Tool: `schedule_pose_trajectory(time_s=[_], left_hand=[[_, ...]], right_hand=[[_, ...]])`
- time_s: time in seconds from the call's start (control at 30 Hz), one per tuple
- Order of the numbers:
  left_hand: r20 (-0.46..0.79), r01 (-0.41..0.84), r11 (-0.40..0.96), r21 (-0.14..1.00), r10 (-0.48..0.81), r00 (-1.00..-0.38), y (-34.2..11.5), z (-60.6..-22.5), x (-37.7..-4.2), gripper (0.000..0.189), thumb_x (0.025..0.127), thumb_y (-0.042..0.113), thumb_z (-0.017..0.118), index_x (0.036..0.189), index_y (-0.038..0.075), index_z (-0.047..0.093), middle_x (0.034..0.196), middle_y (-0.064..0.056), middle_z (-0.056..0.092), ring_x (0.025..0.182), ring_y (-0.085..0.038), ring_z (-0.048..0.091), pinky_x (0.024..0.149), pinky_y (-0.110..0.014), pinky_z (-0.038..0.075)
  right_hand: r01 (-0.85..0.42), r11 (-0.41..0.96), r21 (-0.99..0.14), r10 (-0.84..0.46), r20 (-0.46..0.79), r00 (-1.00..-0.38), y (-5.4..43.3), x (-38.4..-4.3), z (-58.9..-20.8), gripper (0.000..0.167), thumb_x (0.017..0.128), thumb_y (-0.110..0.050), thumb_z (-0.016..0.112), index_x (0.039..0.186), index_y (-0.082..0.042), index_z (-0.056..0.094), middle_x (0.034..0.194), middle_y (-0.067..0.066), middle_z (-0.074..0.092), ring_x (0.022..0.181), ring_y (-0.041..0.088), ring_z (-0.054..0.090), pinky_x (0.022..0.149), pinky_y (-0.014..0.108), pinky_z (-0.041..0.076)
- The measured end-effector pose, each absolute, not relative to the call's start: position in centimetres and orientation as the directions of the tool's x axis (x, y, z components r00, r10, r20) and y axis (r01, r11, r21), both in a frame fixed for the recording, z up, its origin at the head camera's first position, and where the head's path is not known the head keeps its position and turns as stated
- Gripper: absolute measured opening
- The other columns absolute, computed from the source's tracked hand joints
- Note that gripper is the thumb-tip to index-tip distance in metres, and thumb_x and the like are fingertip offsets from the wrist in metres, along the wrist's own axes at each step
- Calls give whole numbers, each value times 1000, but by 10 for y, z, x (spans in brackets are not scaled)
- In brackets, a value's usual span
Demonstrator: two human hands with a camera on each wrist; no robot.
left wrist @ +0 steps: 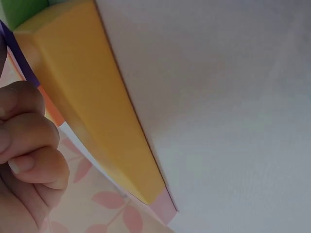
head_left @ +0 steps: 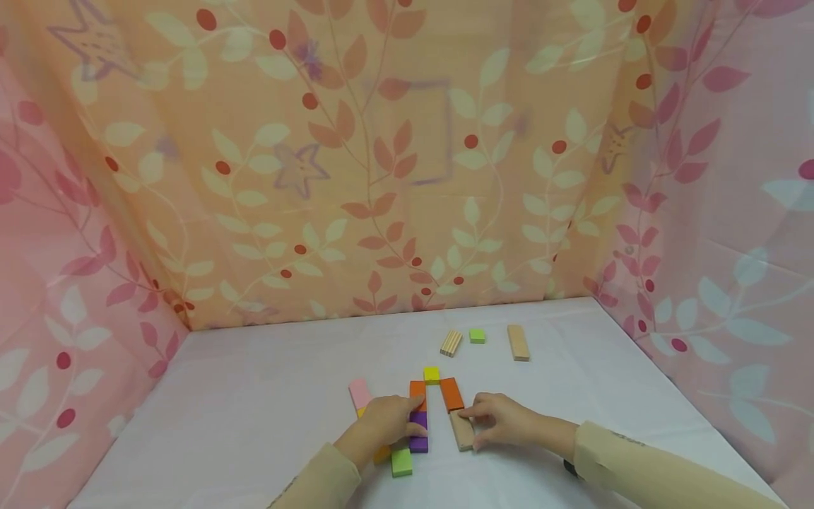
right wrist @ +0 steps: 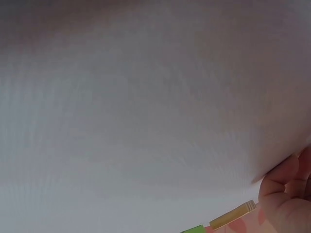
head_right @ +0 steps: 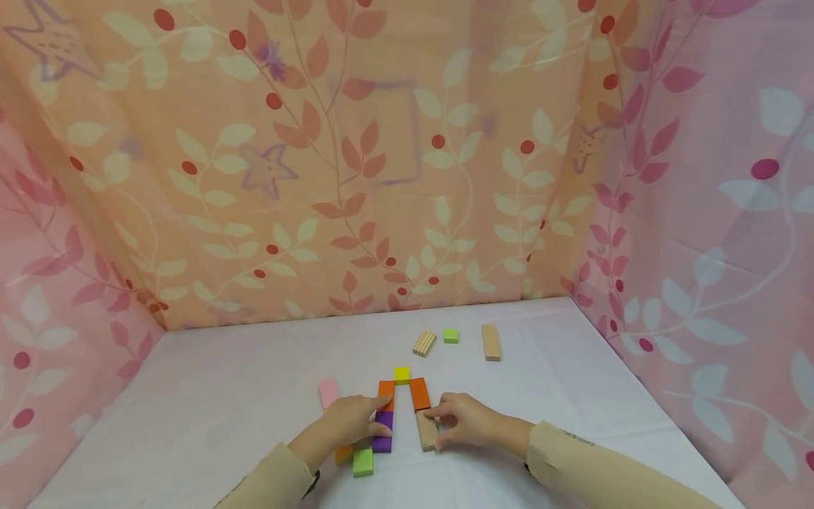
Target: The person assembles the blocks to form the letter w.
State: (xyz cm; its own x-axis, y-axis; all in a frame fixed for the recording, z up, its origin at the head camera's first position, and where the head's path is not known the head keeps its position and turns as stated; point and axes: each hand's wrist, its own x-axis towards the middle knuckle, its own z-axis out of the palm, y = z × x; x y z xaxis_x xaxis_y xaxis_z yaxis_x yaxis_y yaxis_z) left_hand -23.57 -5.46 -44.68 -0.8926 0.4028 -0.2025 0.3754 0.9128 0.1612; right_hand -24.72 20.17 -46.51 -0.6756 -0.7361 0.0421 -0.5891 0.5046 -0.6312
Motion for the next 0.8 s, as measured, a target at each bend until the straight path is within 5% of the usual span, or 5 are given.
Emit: schedule_pose_trajectory(time_s=[0.57, 0.8], left_hand=[[-173, 409, 908, 87, 418, -892, -51, -448, -233, 60, 86, 54, 65, 133, 16, 61, 97, -1, 69, 78, -14, 57, 78, -33, 50], [-155, 363, 921, 143, 383, -911, -35, -443, -234, 64, 84, 56, 65, 139, 24, 56, 103, 0, 70, 86, -15, 62, 79, -37, 51]], right_hand=[[-495, 526, -692, -695, -13, -719, 201, -247, -465, 53, 80, -25, 80, 126, -3, 65, 87, -8, 53, 78, 5, 47, 69, 22, 44], [-394, 502, -770, -619, -1, -785, 217, -261, -464, 42, 83, -14, 77, 121, 1, 65, 81, -5, 57, 73, 6, 50, 65, 22, 45]])
